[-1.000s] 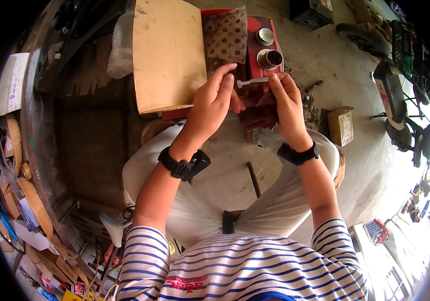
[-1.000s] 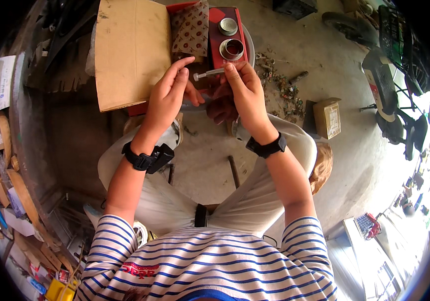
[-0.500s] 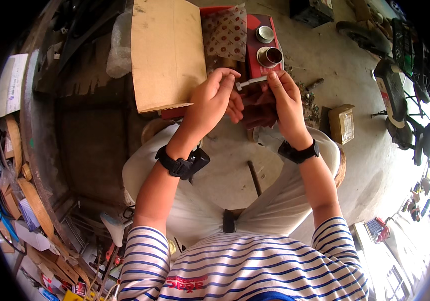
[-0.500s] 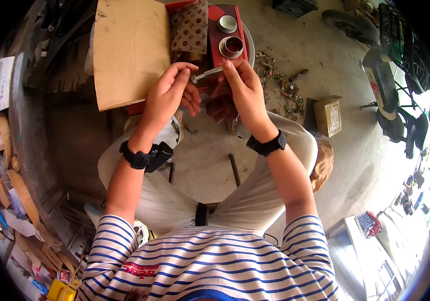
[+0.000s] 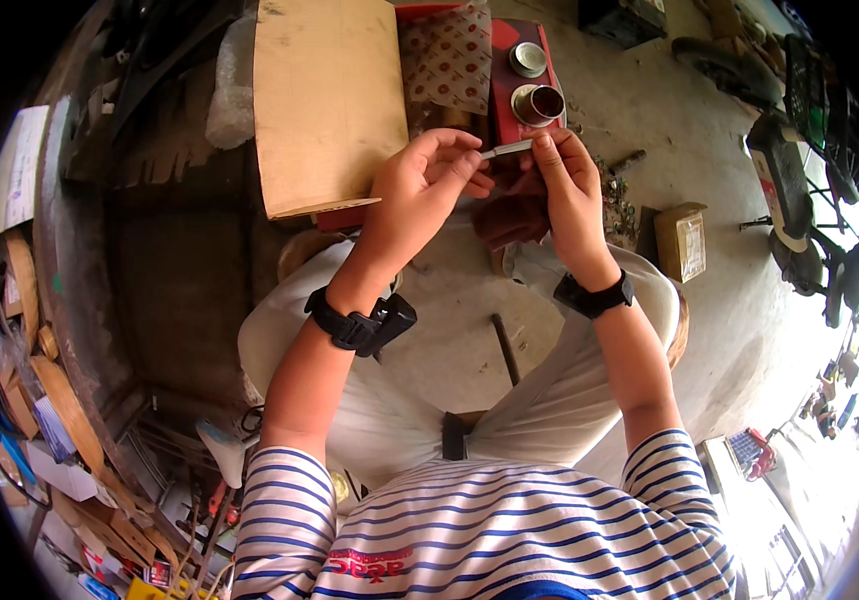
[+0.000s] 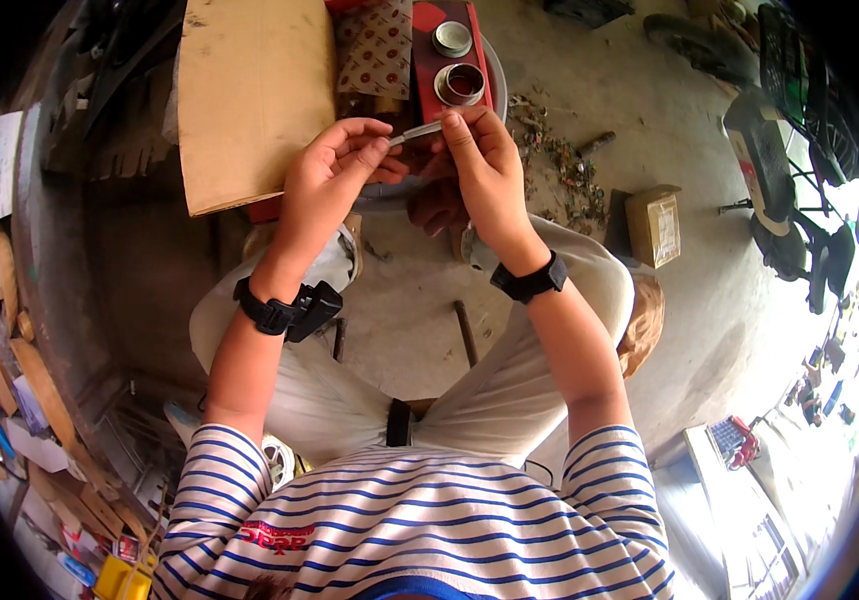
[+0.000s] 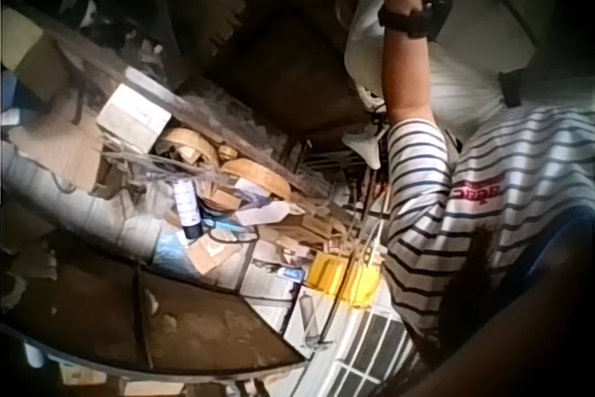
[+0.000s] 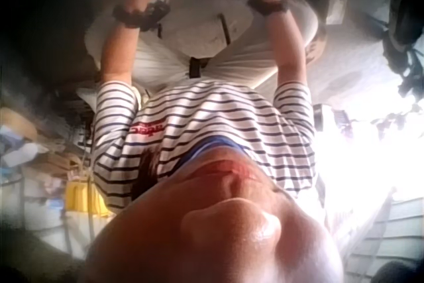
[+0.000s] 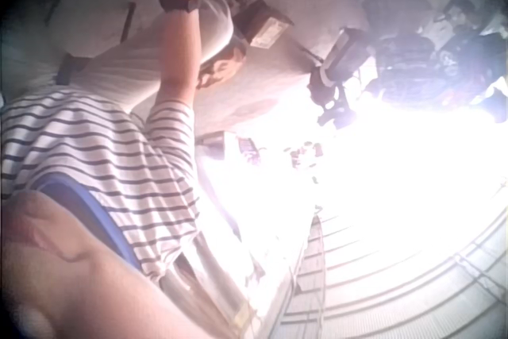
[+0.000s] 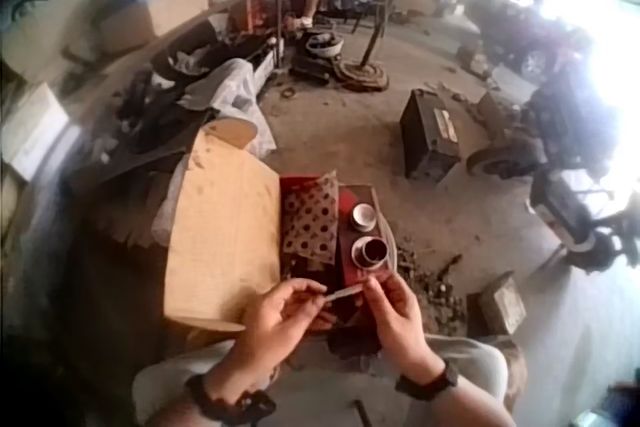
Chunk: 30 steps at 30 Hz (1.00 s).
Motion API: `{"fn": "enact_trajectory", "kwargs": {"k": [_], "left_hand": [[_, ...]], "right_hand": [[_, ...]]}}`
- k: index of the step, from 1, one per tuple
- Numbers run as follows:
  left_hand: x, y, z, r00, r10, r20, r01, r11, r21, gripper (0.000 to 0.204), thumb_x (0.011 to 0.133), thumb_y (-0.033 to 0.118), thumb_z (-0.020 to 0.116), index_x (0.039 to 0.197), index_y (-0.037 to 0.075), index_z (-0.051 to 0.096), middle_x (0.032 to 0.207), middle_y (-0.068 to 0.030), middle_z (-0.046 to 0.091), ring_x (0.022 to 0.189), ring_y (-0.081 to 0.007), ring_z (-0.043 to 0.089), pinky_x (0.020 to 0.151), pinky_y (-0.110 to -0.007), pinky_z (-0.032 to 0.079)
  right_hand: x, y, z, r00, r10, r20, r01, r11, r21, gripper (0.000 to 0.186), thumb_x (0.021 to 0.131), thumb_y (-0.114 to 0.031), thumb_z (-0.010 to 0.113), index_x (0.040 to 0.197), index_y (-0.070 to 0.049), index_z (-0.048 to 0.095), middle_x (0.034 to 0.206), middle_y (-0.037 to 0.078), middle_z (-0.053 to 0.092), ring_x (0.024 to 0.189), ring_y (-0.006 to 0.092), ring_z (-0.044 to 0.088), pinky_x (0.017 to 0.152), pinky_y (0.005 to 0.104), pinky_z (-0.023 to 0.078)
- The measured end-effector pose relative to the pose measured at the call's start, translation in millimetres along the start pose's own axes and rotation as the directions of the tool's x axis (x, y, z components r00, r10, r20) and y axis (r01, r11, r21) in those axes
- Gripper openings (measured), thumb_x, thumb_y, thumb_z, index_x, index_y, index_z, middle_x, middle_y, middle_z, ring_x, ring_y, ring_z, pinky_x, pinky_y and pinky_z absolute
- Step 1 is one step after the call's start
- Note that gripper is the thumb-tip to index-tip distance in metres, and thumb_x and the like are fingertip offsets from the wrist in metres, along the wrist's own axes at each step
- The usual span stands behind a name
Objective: The person handles and wipes several mechanical parts including a bolt, a cylinder, a stack of washers, and a curved metal tube by hand and with a cloth.
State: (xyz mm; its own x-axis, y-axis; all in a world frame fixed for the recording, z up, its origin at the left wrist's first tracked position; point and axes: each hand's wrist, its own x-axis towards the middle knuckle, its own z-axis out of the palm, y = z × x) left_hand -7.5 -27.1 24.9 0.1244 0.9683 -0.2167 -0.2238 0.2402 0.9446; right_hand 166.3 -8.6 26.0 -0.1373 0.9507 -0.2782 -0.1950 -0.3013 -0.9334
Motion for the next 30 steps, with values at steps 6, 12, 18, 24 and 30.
{"fn": "enact_trajectory", "kwargs": {"k": [6,12,18,24,30], "left_hand": [[0,1,-5,0.989,-0.144,0.008,0.144,0.978,-0.148,0.022,0.098,0.022,0.048,0.110,0.004,0.054,0.080,-0.0058,0.059,0.062,-0.0088,0.053,0.054,-0.019,0.041],[3,-2,-23,0.957,-0.181,0.226,0.252,0.906,-0.339,0.025,0.099,0.023,0.047,0.117,0.006,0.047,0.077,-0.0061,0.057,0.062,-0.0098,0.053,0.056,-0.020,0.040],[1,5,-1,0.998,-0.006,0.055,0.013,0.993,-0.116,0.028,0.097,0.019,0.049,0.119,0.002,0.046,0.101,-0.0093,0.058,0.076,-0.0135,0.060,0.063,-0.024,0.046],[-5,15,-3,0.988,0.069,0.138,-0.043,0.981,-0.187,0.042,0.091,0.007,0.055,0.129,0.000,0.037,0.088,-0.0086,0.061,0.079,-0.0149,0.062,0.065,-0.026,0.050],[-2,10,-4,0.995,0.072,0.074,-0.053,0.972,-0.228,0.051,0.090,0.004,0.055,0.136,0.002,0.031,0.092,-0.0111,0.062,0.081,-0.0163,0.063,0.068,-0.026,0.052]], "right_hand": [[-7,3,6,0.958,-0.283,0.047,0.285,0.922,-0.263,0.016,0.096,-0.013,0.051,0.106,-0.002,0.053,0.087,0.005,0.060,0.071,0.0093,0.063,0.054,0.0221,0.049],[-15,-5,13,0.899,-0.417,0.133,0.435,0.816,-0.381,0.013,0.094,-0.003,0.050,0.106,0.000,0.055,0.090,0.007,0.063,0.065,0.0104,0.064,0.053,0.0231,0.049],[-12,-2,13,0.903,-0.424,0.076,0.409,0.787,-0.462,0.015,0.095,-0.004,0.050,0.108,0.000,0.055,0.087,0.008,0.064,0.066,0.0109,0.065,0.055,0.0227,0.049],[-5,-3,8,0.897,-0.436,-0.077,0.387,0.857,-0.341,0.016,0.097,-0.012,0.050,0.105,0.000,0.057,0.083,0.006,0.066,0.067,0.0082,0.062,0.061,0.0213,0.049],[-6,1,7,0.929,-0.356,-0.102,0.307,0.895,-0.323,0.015,0.095,-0.012,0.054,0.102,0.000,0.059,0.083,0.005,0.067,0.068,0.0075,0.062,0.061,0.0205,0.049]]}}
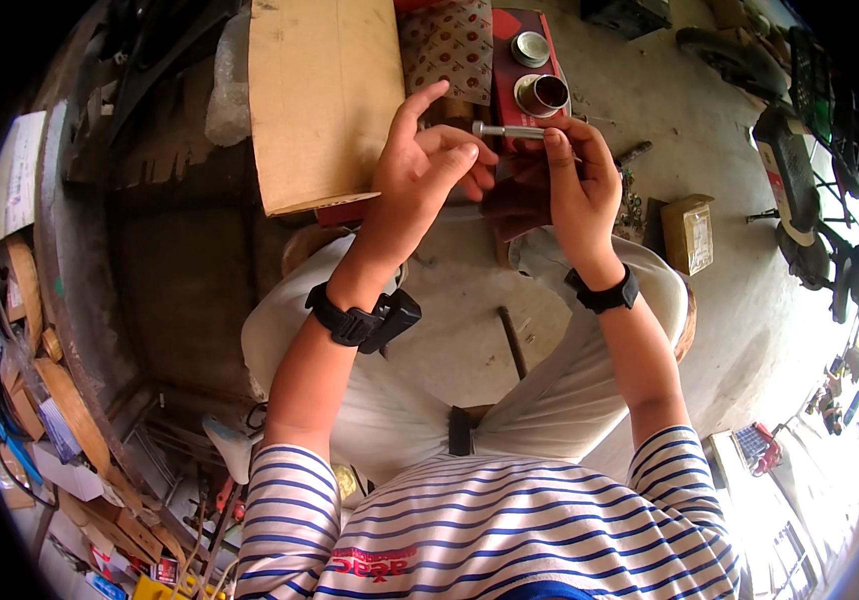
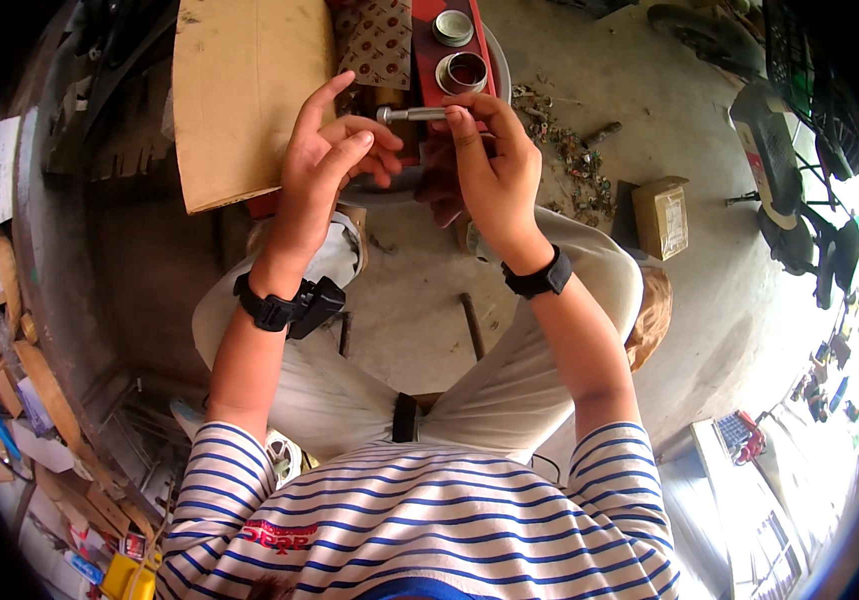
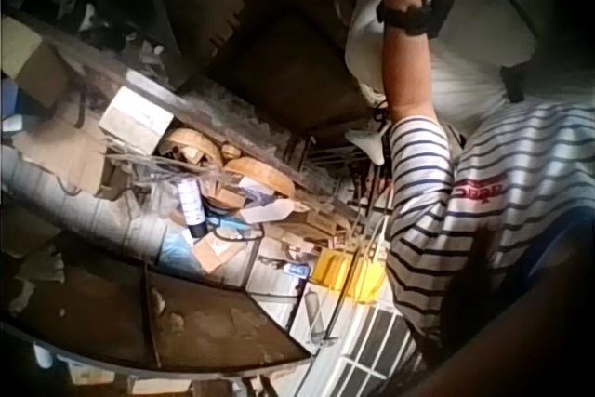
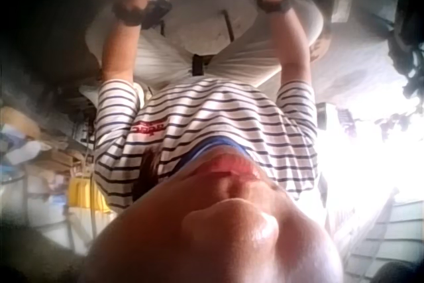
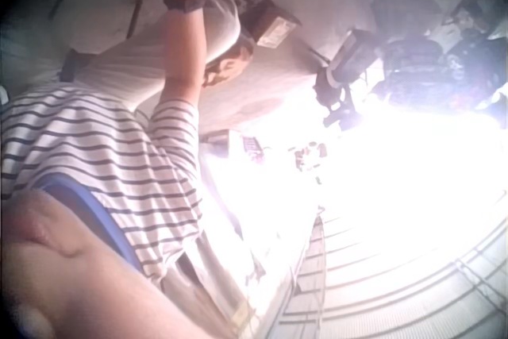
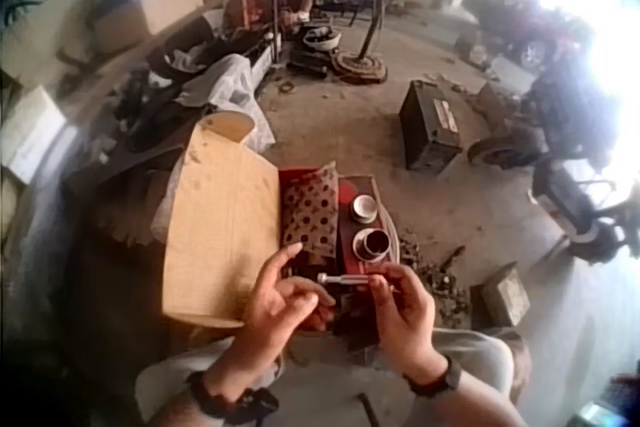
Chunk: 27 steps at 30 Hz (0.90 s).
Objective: The person handles and wipes several mechanical parts including a bolt, a cylinder, a stack of washers, and a curved metal tube by hand and with a cloth.
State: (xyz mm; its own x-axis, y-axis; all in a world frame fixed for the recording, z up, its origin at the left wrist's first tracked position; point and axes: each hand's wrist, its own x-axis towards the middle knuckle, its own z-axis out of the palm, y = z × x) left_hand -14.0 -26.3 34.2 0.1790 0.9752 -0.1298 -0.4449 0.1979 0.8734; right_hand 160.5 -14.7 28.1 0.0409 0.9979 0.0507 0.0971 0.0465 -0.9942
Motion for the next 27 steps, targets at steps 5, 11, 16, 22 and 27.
{"fn": "enact_trajectory", "kwargs": {"k": [5,11,16,22,27], "left_hand": [[3,-13,5,0.985,0.143,-0.094,-0.128,0.981,0.147,0.049,0.087,-0.004,0.057,0.132,0.003,0.038,0.099,-0.0116,0.062,0.087,-0.0172,0.064,0.078,-0.026,0.054],[3,-7,-5,0.997,-0.032,-0.073,0.042,0.988,0.146,0.022,0.094,0.011,0.053,0.114,0.000,0.053,0.090,-0.0093,0.064,0.075,-0.0138,0.064,0.068,-0.024,0.053],[3,-9,-1,0.987,-0.007,-0.159,0.037,0.983,0.182,0.026,0.099,0.024,0.047,0.106,0.001,0.057,0.080,-0.0072,0.065,0.069,-0.0122,0.063,0.062,-0.023,0.050],[3,-18,5,0.979,0.201,-0.028,-0.182,0.929,0.322,0.024,0.096,0.015,0.053,0.114,-0.001,0.055,0.089,-0.0085,0.064,0.075,-0.0145,0.064,0.069,-0.026,0.053],[3,-2,-4,0.985,-0.168,-0.025,0.168,0.985,0.022,0.029,0.089,0.000,0.059,0.117,-0.001,0.052,0.097,-0.0091,0.062,0.084,-0.0190,0.065,0.079,-0.028,0.053]], "right_hand": [[4,-1,-3,0.998,0.060,-0.006,-0.059,0.997,0.057,0.016,0.094,-0.013,0.057,0.102,0.001,0.060,0.084,0.006,0.068,0.069,0.0068,0.062,0.061,0.0205,0.049],[1,-5,-2,0.992,0.123,0.018,-0.124,0.985,0.122,0.017,0.094,-0.015,0.057,0.101,0.001,0.059,0.083,0.006,0.067,0.068,0.0071,0.062,0.061,0.0202,0.050],[2,-5,-3,0.992,0.119,0.027,-0.121,0.989,0.090,0.018,0.094,-0.016,0.057,0.103,0.001,0.059,0.083,0.006,0.066,0.068,0.0080,0.063,0.061,0.0205,0.050],[2,-4,-3,0.991,0.131,0.036,-0.135,0.979,0.151,0.020,0.096,-0.018,0.055,0.103,0.000,0.058,0.084,0.006,0.065,0.069,0.0090,0.063,0.058,0.0214,0.051],[3,-3,-3,0.992,0.123,0.039,-0.127,0.983,0.132,0.021,0.097,-0.020,0.054,0.103,-0.001,0.057,0.084,0.005,0.064,0.069,0.0092,0.063,0.057,0.0214,0.051]]}}
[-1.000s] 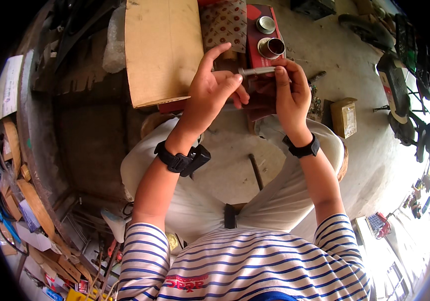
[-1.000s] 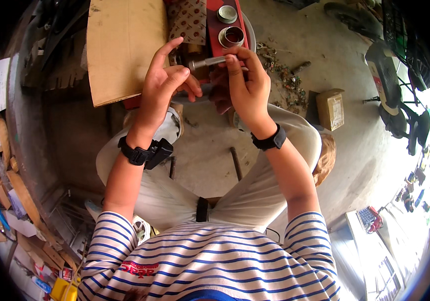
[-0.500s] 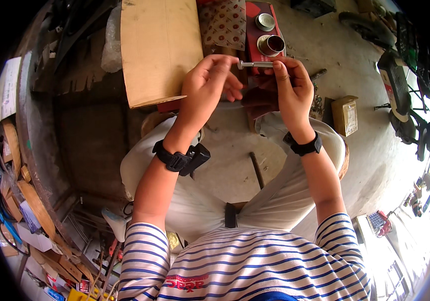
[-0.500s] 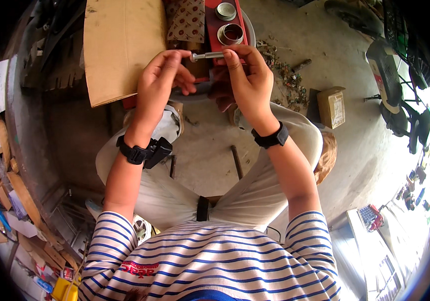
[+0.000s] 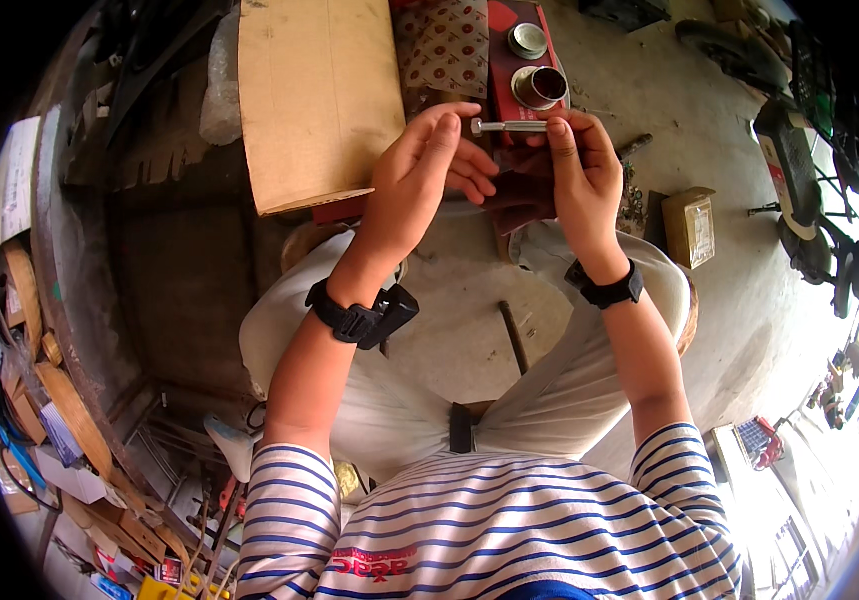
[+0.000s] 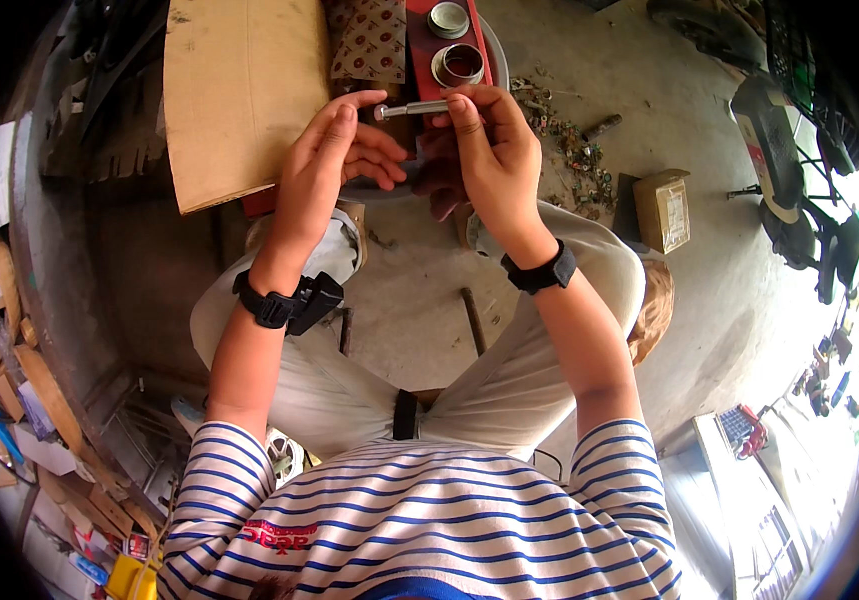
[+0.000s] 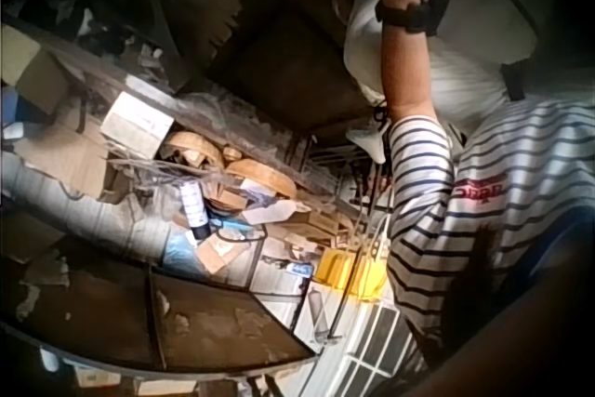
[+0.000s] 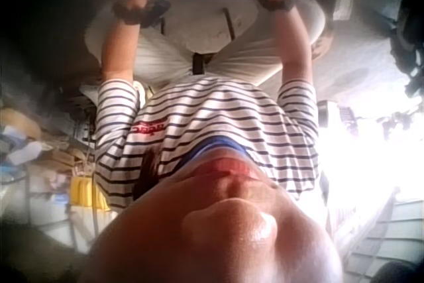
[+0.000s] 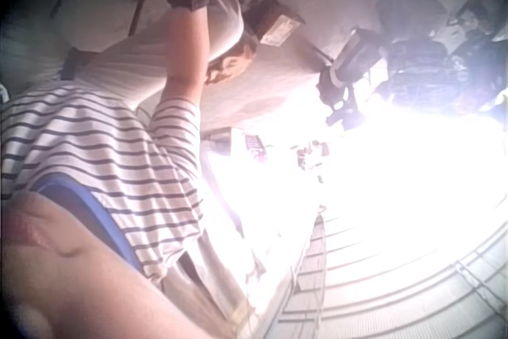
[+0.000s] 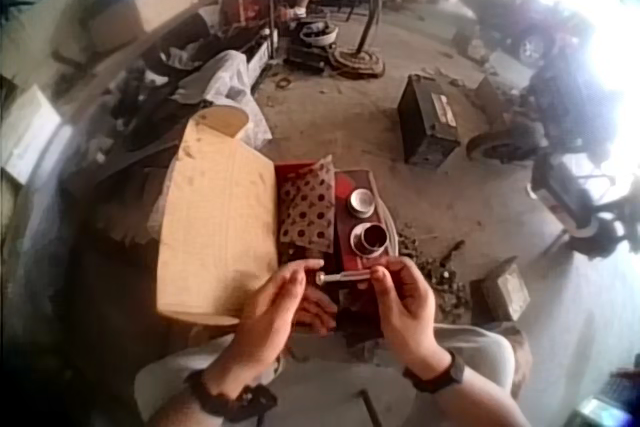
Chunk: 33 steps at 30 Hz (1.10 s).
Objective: The person handles and wipes several mechanical parts including a bolt, a cylinder, a stack of washers, and a curved metal tube by hand and with a cloth.
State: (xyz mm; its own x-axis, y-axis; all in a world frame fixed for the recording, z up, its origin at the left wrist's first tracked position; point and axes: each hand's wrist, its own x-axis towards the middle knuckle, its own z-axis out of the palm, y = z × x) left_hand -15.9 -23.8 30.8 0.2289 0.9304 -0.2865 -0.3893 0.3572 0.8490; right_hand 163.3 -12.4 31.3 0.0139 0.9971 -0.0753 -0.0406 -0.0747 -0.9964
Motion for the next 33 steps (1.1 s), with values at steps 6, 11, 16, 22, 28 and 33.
{"fn": "enact_trajectory", "kwargs": {"k": [6,11,16,22,28,33], "left_hand": [[5,-11,3,0.932,0.361,-0.026,-0.343,0.904,0.254,0.035,0.085,-0.004,0.062,0.118,-0.001,0.052,0.133,-0.0120,0.042,0.105,-0.0179,0.058,0.086,-0.030,0.052],[2,-12,-2,0.970,0.244,-0.023,-0.235,0.953,0.190,0.022,0.085,-0.002,0.064,0.106,0.000,0.059,0.112,-0.0065,0.060,0.095,-0.0107,0.061,0.083,-0.026,0.051],[0,-9,7,0.971,0.196,-0.136,-0.157,0.954,0.257,0.013,0.091,0.010,0.060,0.100,0.000,0.060,0.083,-0.0005,0.063,0.078,-0.0082,0.061,0.073,-0.023,0.049],[4,-11,0,0.977,0.126,-0.175,-0.088,0.974,0.209,0.021,0.095,0.018,0.055,0.106,0.001,0.055,0.089,-0.0022,0.059,0.082,-0.0082,0.059,0.071,-0.022,0.047],[-1,-6,12,0.947,0.321,-0.027,-0.319,0.945,0.070,0.044,0.087,-0.007,0.057,0.129,0.004,0.046,0.116,-0.0066,0.052,0.097,-0.0117,0.057,0.088,-0.024,0.049],[-3,-15,6,0.956,0.291,-0.029,-0.286,0.952,0.110,0.030,0.088,-0.006,0.056,0.117,0.001,0.053,0.111,-0.0049,0.058,0.098,-0.0103,0.058,0.087,-0.023,0.049]], "right_hand": [[0,0,-1,0.997,0.064,0.046,-0.067,0.996,0.054,0.022,0.097,-0.021,0.052,0.106,-0.001,0.053,0.085,0.007,0.062,0.065,0.0128,0.064,0.046,0.0258,0.054],[1,-2,-1,0.983,0.167,0.083,-0.174,0.980,0.095,0.024,0.097,-0.024,0.052,0.108,-0.003,0.050,0.086,0.008,0.062,0.055,0.0182,0.064,0.037,0.0299,0.052],[1,-3,-2,0.978,0.182,0.099,-0.192,0.975,0.109,0.024,0.097,-0.024,0.051,0.108,-0.003,0.050,0.086,0.008,0.062,0.056,0.0191,0.065,0.037,0.0303,0.052],[1,-3,-2,0.971,0.204,0.121,-0.218,0.969,0.119,0.024,0.097,-0.024,0.051,0.107,-0.003,0.050,0.087,0.008,0.063,0.057,0.0189,0.066,0.038,0.0307,0.053],[5,1,-2,0.979,0.195,0.060,-0.202,0.967,0.155,0.024,0.097,-0.025,0.052,0.104,-0.002,0.050,0.087,0.007,0.062,0.059,0.0178,0.066,0.039,0.0303,0.054],[3,-3,-2,0.972,0.205,0.117,-0.221,0.965,0.139,0.023,0.097,-0.025,0.051,0.101,-0.002,0.050,0.086,0.007,0.062,0.057,0.0188,0.066,0.038,0.0313,0.054]]}}
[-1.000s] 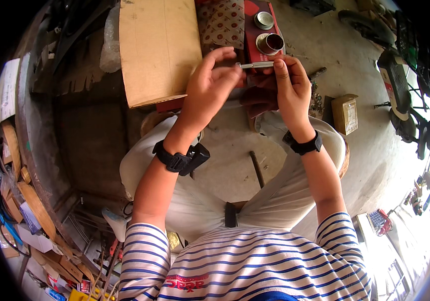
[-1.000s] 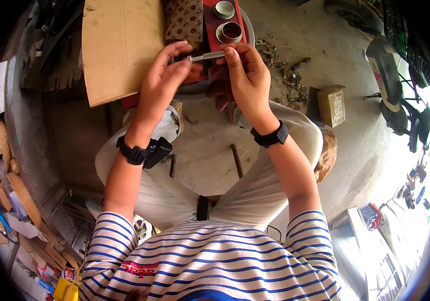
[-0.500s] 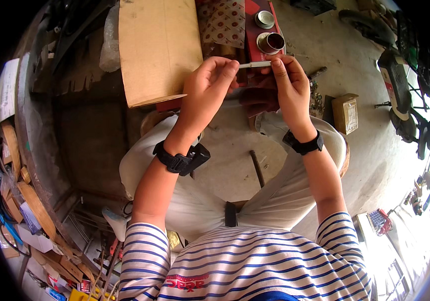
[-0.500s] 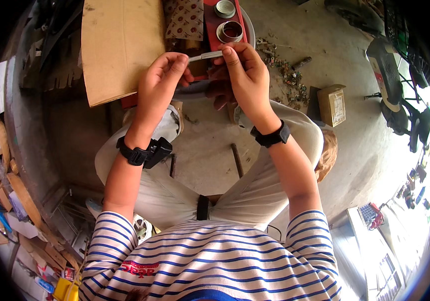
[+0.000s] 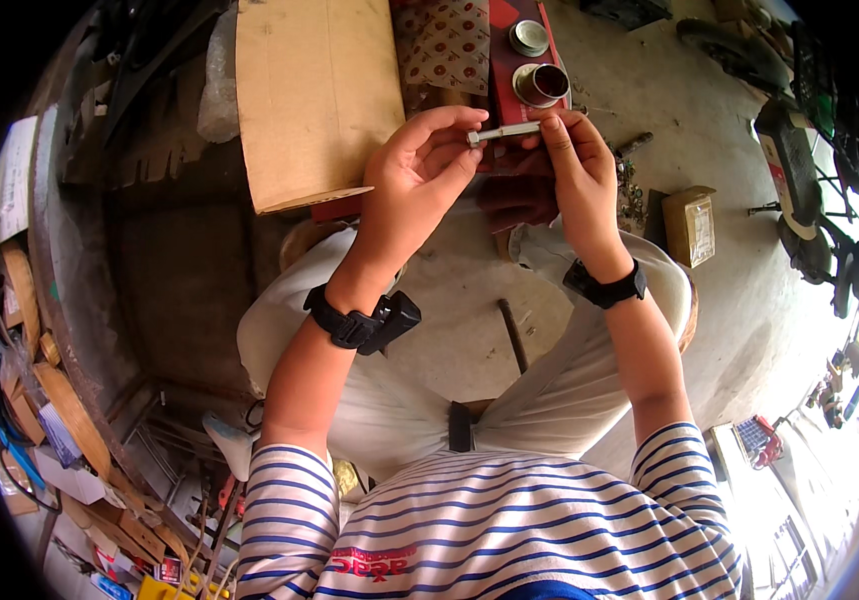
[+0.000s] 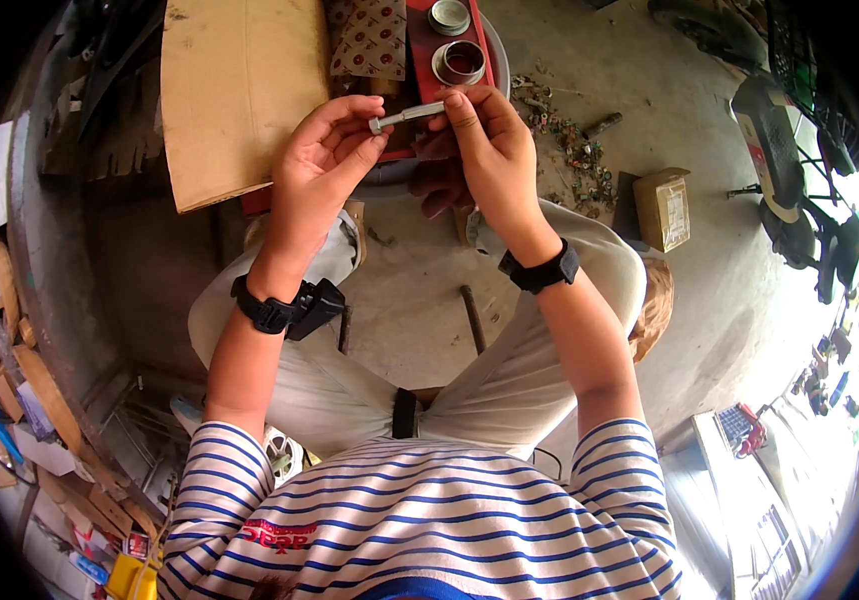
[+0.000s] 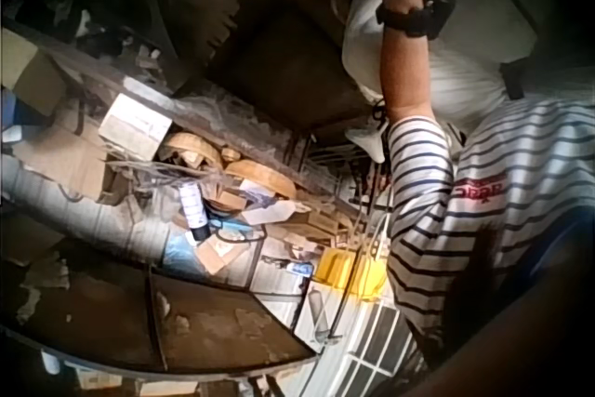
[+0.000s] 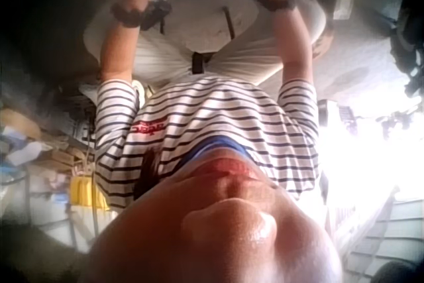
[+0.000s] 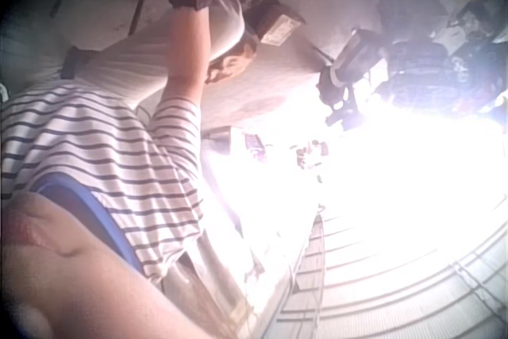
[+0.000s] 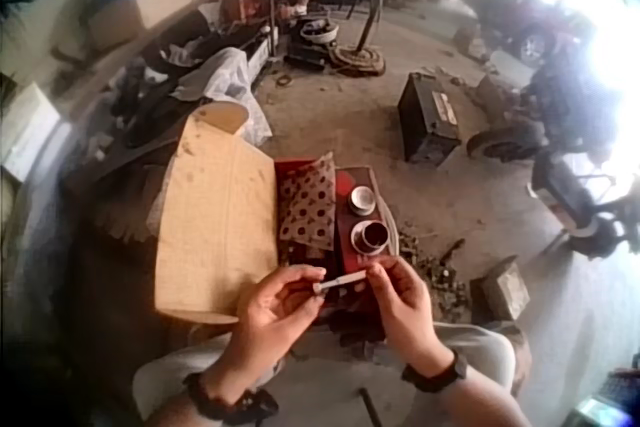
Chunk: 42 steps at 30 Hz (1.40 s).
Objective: The person handles and wipes several mechanical parts including a bolt, a cylinder, a stack of washers, and a curved metal tube by hand and with a cloth.
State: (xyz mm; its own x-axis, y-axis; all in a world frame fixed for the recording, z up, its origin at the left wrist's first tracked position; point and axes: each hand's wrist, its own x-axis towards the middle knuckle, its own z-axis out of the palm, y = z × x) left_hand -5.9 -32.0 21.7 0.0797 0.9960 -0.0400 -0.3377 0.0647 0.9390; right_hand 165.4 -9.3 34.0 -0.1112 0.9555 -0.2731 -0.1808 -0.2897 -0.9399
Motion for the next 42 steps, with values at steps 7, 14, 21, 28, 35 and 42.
{"fn": "enact_trajectory", "kwargs": {"k": [7,14,21,28,35,42], "left_hand": [[2,4,2,0.995,-0.060,-0.084,0.059,0.998,-0.015,0.022,0.087,-0.002,0.059,0.107,0.003,0.054,0.096,-0.0024,0.060,0.085,-0.0079,0.059,0.074,-0.022,0.050],[0,6,-1,0.942,-0.333,-0.045,0.319,0.928,-0.192,0.020,0.093,0.015,0.051,0.111,0.005,0.047,0.077,-0.0020,0.054,0.064,-0.0090,0.052,0.055,-0.020,0.038],[-1,13,1,0.895,-0.443,-0.049,0.418,0.874,-0.249,0.015,0.098,0.019,0.041,0.107,0.008,0.048,0.061,0.0056,0.035,0.048,-0.0030,0.032,0.045,-0.018,0.024],[0,15,3,0.876,-0.478,-0.073,0.450,0.861,-0.235,0.019,0.100,0.021,0.039,0.108,0.009,0.050,0.057,0.0063,0.030,0.044,-0.0029,0.027,0.041,-0.019,0.019],[1,13,-10,0.884,-0.468,-0.006,0.437,0.830,-0.346,0.018,0.099,0.021,0.039,0.104,0.008,0.050,0.058,0.0046,0.032,0.046,-0.0050,0.029,0.042,-0.020,0.022],[5,6,-12,0.885,-0.463,0.044,0.434,0.787,-0.438,0.021,0.097,0.019,0.043,0.102,0.003,0.056,0.069,0.0044,0.039,0.057,-0.0061,0.038,0.051,-0.021,0.028]], "right_hand": [[-1,-1,2,0.999,0.041,0.028,-0.042,0.999,0.013,0.024,0.097,-0.027,0.051,0.102,-0.003,0.049,0.085,0.007,0.061,0.054,0.0206,0.065,0.037,0.0327,0.053],[-3,9,4,0.999,-0.030,0.025,0.033,0.989,-0.141,0.025,0.096,-0.027,0.053,0.105,-0.005,0.055,0.083,0.002,0.060,0.061,0.0119,0.063,0.040,0.0268,0.052],[-9,8,9,0.998,-0.008,0.063,0.016,0.990,-0.140,0.021,0.097,-0.024,0.052,0.104,-0.005,0.057,0.082,0.001,0.060,0.064,0.0092,0.063,0.042,0.0238,0.049],[-10,9,9,0.991,-0.099,0.088,0.118,0.965,-0.235,0.017,0.096,-0.019,0.053,0.104,-0.004,0.056,0.084,0.003,0.063,0.066,0.0091,0.064,0.044,0.0234,0.050],[-6,2,7,0.963,-0.264,0.057,0.269,0.921,-0.282,0.014,0.095,-0.011,0.054,0.106,-0.002,0.056,0.083,0.005,0.066,0.067,0.0090,0.064,0.054,0.0231,0.053],[-7,10,2,0.964,-0.260,0.054,0.265,0.927,-0.265,0.016,0.095,-0.013,0.054,0.107,-0.003,0.056,0.085,0.005,0.065,0.064,0.0088,0.064,0.046,0.0224,0.051]]}}
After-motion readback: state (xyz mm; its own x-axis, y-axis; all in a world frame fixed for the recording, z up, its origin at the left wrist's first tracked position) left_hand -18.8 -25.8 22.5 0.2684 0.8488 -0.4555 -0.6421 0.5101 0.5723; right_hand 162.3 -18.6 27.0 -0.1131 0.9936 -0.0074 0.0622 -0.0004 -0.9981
